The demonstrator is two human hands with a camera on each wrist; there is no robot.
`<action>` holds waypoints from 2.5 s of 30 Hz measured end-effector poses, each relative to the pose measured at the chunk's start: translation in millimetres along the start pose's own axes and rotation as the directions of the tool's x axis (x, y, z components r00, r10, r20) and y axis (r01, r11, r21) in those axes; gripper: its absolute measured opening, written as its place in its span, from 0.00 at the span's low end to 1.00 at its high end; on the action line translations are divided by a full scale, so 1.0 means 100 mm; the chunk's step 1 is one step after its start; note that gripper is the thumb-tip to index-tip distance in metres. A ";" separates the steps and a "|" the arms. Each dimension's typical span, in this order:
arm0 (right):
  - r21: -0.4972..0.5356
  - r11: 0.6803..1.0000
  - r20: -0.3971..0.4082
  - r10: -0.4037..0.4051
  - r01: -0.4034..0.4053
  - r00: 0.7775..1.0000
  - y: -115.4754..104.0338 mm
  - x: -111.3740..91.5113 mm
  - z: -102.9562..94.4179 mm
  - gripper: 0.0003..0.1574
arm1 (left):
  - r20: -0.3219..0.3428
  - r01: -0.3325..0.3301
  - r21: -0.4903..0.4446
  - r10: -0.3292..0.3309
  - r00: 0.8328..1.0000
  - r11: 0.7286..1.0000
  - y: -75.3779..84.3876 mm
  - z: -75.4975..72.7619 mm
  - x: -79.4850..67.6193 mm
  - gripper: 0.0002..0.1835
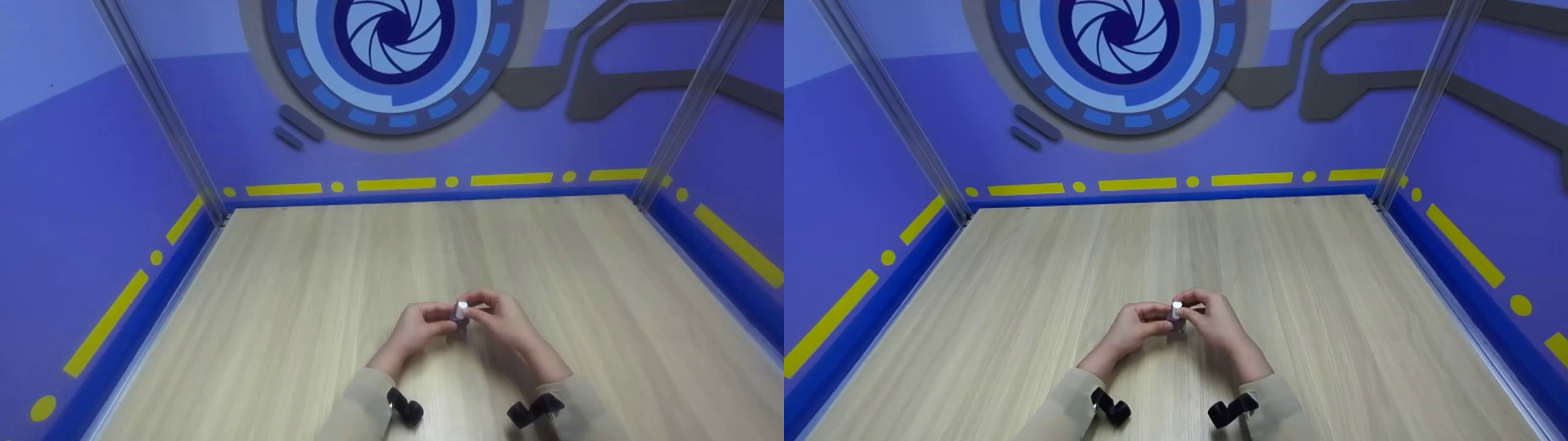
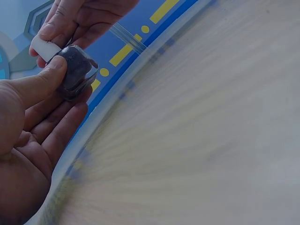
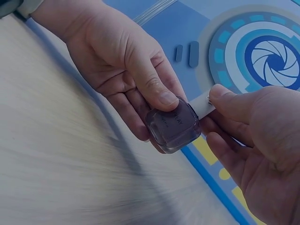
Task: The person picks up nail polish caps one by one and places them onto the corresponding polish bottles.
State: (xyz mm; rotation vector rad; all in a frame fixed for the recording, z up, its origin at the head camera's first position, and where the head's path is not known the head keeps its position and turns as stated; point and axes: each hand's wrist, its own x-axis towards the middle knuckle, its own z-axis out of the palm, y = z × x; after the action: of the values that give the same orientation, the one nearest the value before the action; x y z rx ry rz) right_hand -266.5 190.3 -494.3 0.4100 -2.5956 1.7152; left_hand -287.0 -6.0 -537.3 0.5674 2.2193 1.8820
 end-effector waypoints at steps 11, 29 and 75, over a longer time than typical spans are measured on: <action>0.015 0.999 -0.037 0.048 -0.047 0.998 -0.02 0.01 0.03 0.11 | -0.003 -0.016 -0.011 0.016 1.000 1.000 0.00 0.00 0.01 0.15; 0.044 0.999 -0.010 0.013 -0.013 1.000 0.03 0.01 0.00 0.19 | -0.022 0.002 0.000 -0.002 1.000 1.000 0.00 0.00 0.00 0.13; 0.014 0.997 -0.092 0.079 -0.078 0.993 -0.02 0.01 0.10 0.09 | -0.032 -0.019 0.002 0.019 0.999 1.000 0.02 0.01 0.00 0.14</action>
State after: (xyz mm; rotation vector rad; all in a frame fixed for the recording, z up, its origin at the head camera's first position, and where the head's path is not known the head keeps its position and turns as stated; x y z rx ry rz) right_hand -265.5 180.6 -496.4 0.2249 -2.5709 1.7274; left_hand -286.1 -5.4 -535.9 0.5640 2.2435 1.9116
